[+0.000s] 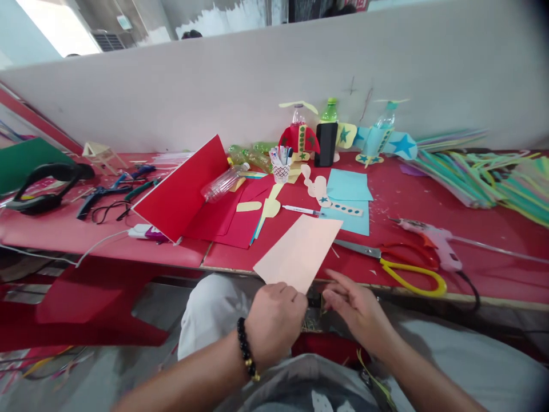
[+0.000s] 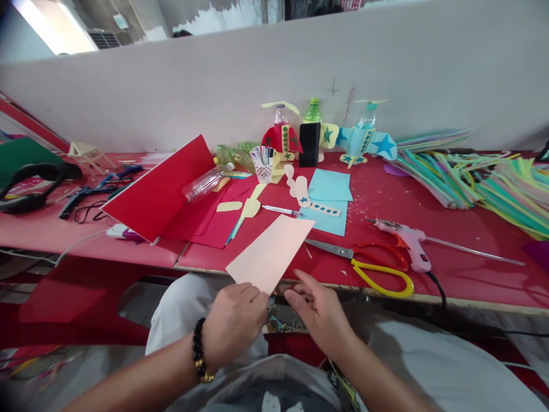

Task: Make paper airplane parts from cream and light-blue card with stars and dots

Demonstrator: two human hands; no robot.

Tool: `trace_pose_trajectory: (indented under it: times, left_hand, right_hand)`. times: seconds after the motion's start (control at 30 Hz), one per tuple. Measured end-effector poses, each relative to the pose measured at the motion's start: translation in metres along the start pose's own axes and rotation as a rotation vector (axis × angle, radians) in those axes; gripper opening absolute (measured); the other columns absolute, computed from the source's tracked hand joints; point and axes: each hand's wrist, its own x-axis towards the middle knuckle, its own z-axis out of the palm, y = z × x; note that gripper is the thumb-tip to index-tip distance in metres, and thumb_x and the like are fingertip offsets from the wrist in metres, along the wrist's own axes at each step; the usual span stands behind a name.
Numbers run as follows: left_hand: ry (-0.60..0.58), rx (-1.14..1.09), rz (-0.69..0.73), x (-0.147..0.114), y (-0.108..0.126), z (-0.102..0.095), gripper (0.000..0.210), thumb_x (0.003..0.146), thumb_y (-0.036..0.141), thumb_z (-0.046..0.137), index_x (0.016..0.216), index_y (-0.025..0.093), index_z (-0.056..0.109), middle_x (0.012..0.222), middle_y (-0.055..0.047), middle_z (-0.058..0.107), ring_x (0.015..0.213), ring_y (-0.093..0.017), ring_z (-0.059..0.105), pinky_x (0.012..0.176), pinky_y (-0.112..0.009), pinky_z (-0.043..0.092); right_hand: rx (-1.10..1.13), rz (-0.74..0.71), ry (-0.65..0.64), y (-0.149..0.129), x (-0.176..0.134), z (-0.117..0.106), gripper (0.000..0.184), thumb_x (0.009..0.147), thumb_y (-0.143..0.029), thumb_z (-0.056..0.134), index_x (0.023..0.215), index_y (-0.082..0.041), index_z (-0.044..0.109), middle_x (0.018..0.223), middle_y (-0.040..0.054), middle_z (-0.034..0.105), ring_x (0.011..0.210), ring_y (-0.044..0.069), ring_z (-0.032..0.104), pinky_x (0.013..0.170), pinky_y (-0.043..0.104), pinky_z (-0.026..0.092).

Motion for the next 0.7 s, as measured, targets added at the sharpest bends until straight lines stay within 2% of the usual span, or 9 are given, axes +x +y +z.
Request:
trace_pose_trajectory:
  times: [0.13, 0.23, 0.3, 0.37, 0.43, 0.53, 0.6, 0.7]
  left_hand:
    - [0.046, -0.113, 0.111, 0.017, 0.019, -0.001, 0.008, 0.083, 0.022, 0.058, 0.077, 0.017, 0.056, 0.073, -0.002, 0.062, 0.068, -0.019, 0.057, 0.059, -0.033, 0.047]
    - [0.06, -0.248, 0.091, 0.023, 0.013, -0.009, 0.021, 0.088, 0.037, 0.055, 0.08, 0.017, 0.057, 0.084, -0.003, 0.065, 0.081, -0.019, 0.059, 0.069, -0.032, 0.05]
    - [0.066, -0.303, 0.022, 0.022, 0.002, -0.012, 0.027, 0.091, 0.042, 0.049, 0.097, 0.018, 0.059, 0.101, -0.005, 0.065, 0.099, -0.02, 0.058, 0.085, -0.034, 0.049]
    - [0.071, -0.266, -0.027, 0.019, -0.011, -0.009, 0.037, 0.093, 0.039, 0.046, 0.122, 0.016, 0.052, 0.125, -0.01, 0.057, 0.122, -0.023, 0.047, 0.103, -0.041, 0.039]
    - [0.034, -0.199, -0.063, 0.015, -0.022, 0.001, 0.05, 0.091, 0.038, 0.047, 0.135, 0.014, 0.042, 0.141, -0.013, 0.044, 0.135, -0.027, 0.034, 0.11, -0.046, 0.031]
    - [-0.006, -0.109, -0.091, 0.013, -0.033, 0.017, 0.059, 0.09, 0.043, 0.048, 0.14, 0.014, 0.036, 0.149, -0.013, 0.032, 0.14, -0.028, 0.024, 0.113, -0.047, 0.027]
    - [-0.018, -0.068, -0.09, 0.015, -0.037, 0.024, 0.064, 0.09, 0.049, 0.046, 0.142, 0.013, 0.034, 0.151, -0.013, 0.03, 0.141, -0.029, 0.021, 0.114, -0.047, 0.025]
    - [-0.035, -0.043, -0.071, 0.021, -0.041, 0.025, 0.073, 0.087, 0.059, 0.042, 0.142, 0.012, 0.034, 0.151, -0.015, 0.028, 0.142, -0.03, 0.019, 0.114, -0.048, 0.023]
  right_hand:
    - [0.389, 0.117, -0.097, -0.008, 0.012, 0.018, 0.036, 0.085, -0.042, 0.057, 0.109, -0.016, 0.064, 0.091, 0.0069, 0.073, 0.085, 0.023, 0.067, 0.08, 0.038, 0.052]
    - [0.565, 0.206, -0.142, -0.011, 0.019, 0.018, 0.031, 0.079, -0.039, 0.065, 0.098, -0.015, 0.067, 0.089, 0.0063, 0.073, 0.082, 0.023, 0.067, 0.08, 0.039, 0.051]
    - [0.615, 0.24, -0.2, -0.013, 0.021, 0.015, 0.032, 0.076, -0.039, 0.067, 0.097, -0.015, 0.067, 0.085, 0.0057, 0.073, 0.078, 0.023, 0.068, 0.077, 0.037, 0.052]
    - [0.617, 0.267, -0.228, -0.013, 0.021, 0.01, 0.035, 0.077, -0.04, 0.066, 0.1, -0.014, 0.066, 0.083, 0.0054, 0.072, 0.074, 0.021, 0.068, 0.074, 0.036, 0.052]
    - [0.526, 0.301, -0.197, -0.013, 0.017, 0.002, 0.039, 0.079, -0.041, 0.063, 0.107, -0.013, 0.063, 0.08, 0.005, 0.071, 0.07, 0.021, 0.068, 0.066, 0.034, 0.052]
    - [0.191, 0.243, -0.04, -0.006, 0.005, -0.022, 0.043, 0.082, -0.043, 0.059, 0.113, -0.014, 0.058, 0.079, 0.0054, 0.07, 0.068, 0.02, 0.068, 0.061, 0.032, 0.053]
    - [-0.065, 0.117, 0.157, 0.002, -0.005, -0.047, 0.042, 0.083, -0.044, 0.057, 0.113, -0.015, 0.059, 0.085, 0.0074, 0.07, 0.072, 0.021, 0.068, 0.07, 0.035, 0.054]
    - [-0.54, -0.046, 0.477, 0.019, -0.017, -0.091, 0.035, 0.084, -0.04, 0.055, 0.111, -0.019, 0.061, 0.096, 0.0095, 0.069, 0.079, 0.023, 0.067, 0.072, 0.038, 0.054]
